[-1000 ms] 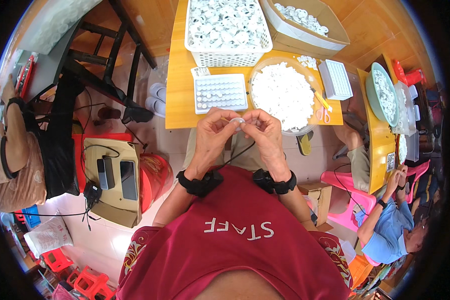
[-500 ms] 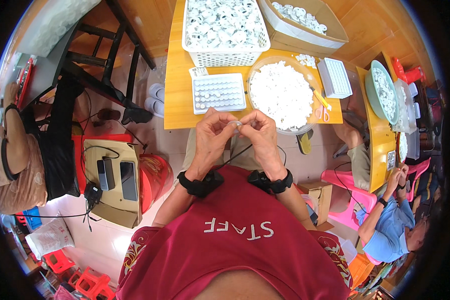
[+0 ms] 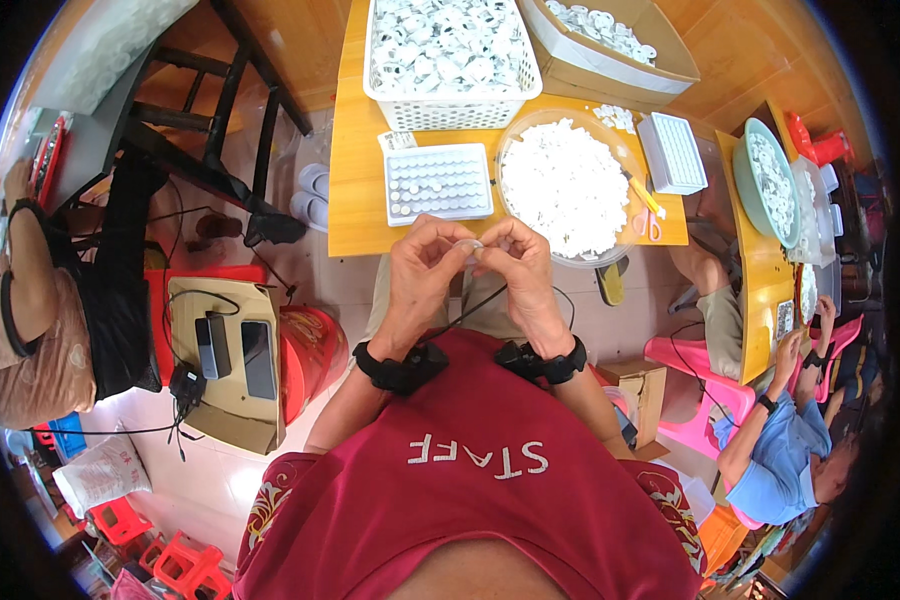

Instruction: The person picks up a white plastic component and a small metal piece by hand, fits the metal piece into the plastic component, and places the assembled unit into a tray.

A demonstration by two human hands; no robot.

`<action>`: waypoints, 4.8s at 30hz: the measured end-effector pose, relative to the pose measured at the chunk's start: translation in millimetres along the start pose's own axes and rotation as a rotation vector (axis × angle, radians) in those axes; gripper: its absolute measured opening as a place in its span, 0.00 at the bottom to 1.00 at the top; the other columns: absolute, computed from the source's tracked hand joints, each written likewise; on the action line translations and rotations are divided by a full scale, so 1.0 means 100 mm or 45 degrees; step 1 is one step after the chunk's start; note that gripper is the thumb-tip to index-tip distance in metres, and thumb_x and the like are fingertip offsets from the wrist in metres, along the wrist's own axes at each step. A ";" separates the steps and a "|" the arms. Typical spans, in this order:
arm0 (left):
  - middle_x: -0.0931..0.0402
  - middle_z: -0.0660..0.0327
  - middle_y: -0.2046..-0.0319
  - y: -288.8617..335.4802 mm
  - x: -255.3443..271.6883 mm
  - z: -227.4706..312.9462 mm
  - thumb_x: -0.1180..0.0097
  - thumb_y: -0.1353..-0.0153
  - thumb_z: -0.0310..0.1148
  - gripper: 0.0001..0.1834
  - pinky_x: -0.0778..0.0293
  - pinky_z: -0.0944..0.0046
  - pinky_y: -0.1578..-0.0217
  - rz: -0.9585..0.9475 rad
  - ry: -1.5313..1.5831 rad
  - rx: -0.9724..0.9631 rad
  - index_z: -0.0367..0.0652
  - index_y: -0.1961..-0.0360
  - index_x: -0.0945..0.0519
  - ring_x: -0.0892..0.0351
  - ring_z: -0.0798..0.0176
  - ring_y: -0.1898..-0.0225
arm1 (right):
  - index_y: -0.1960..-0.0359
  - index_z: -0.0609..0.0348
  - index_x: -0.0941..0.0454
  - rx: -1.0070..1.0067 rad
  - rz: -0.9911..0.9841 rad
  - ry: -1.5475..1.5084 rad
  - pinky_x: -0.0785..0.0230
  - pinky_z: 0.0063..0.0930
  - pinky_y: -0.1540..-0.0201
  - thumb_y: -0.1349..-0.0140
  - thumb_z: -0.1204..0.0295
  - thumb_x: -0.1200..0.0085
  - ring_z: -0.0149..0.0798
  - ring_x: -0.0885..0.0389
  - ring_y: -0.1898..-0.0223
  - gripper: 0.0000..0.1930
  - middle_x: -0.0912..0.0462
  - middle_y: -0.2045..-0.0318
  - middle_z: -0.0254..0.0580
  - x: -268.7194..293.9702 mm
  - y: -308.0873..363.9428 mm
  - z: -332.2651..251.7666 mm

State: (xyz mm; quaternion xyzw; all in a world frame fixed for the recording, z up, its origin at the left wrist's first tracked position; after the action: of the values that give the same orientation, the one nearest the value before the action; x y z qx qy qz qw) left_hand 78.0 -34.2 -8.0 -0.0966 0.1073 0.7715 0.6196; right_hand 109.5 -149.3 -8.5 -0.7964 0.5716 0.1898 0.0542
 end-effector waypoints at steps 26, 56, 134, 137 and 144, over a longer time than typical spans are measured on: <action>0.29 0.61 0.70 -0.01 0.02 0.10 0.49 0.50 0.14 0.14 0.27 0.71 0.63 0.107 -0.231 -0.230 0.35 0.61 0.23 0.24 0.67 0.66 | 0.63 0.67 0.25 0.550 0.224 0.784 0.28 0.19 0.72 0.50 0.84 0.47 0.28 0.21 0.73 0.11 0.22 0.73 0.39 -0.07 0.04 -0.31; 0.32 0.63 0.67 -0.05 0.07 0.13 0.49 0.50 0.14 0.12 0.29 0.73 0.66 0.103 -0.190 -0.179 0.34 0.63 0.23 0.26 0.70 0.67 | 0.66 0.68 0.23 0.550 0.176 0.732 0.27 0.17 0.71 0.52 0.85 0.46 0.29 0.20 0.72 0.09 0.22 0.74 0.40 -0.11 0.02 -0.38; 0.26 0.65 0.71 -0.08 0.87 0.05 0.47 0.43 0.27 0.06 0.30 0.73 0.66 0.395 0.082 0.047 0.38 0.65 0.25 0.27 0.72 0.71 | 0.61 0.64 0.25 0.152 -0.083 0.228 0.32 0.19 0.72 0.44 0.74 0.48 0.29 0.23 0.72 0.10 0.23 0.71 0.38 -0.17 -1.32 -0.89; 0.26 0.65 0.70 -0.13 0.74 0.14 0.47 0.43 0.27 0.07 0.30 0.73 0.65 0.348 0.119 0.037 0.38 0.63 0.25 0.27 0.72 0.70 | 0.56 0.60 0.31 -0.202 -0.481 -0.321 0.31 0.19 0.70 0.42 0.74 0.51 0.31 0.23 0.70 0.12 0.23 0.69 0.40 -0.34 -1.05 -0.52; 0.25 0.65 0.68 -0.28 0.42 0.38 0.47 0.43 0.27 0.11 0.30 0.73 0.66 0.155 0.193 0.005 0.38 0.59 0.24 0.27 0.74 0.70 | 0.58 0.58 0.32 -0.485 -0.564 -0.579 0.31 0.21 0.68 0.44 0.73 0.50 0.32 0.23 0.68 0.11 0.23 0.68 0.39 -0.45 -0.55 -0.04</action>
State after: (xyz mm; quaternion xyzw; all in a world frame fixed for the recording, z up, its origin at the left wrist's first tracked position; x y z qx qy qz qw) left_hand 95.4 22.0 15.4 -0.1470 0.1611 0.7979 0.5619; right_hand 149.8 -91.9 4.6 -0.8341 0.3132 0.4486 0.0706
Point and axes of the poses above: each hand's wrist, its own y-axis away from the middle knuckle, its own x-axis out of the back of the hand, z = x × y, the point moved 8 cm from there along -y, towards the middle knuckle
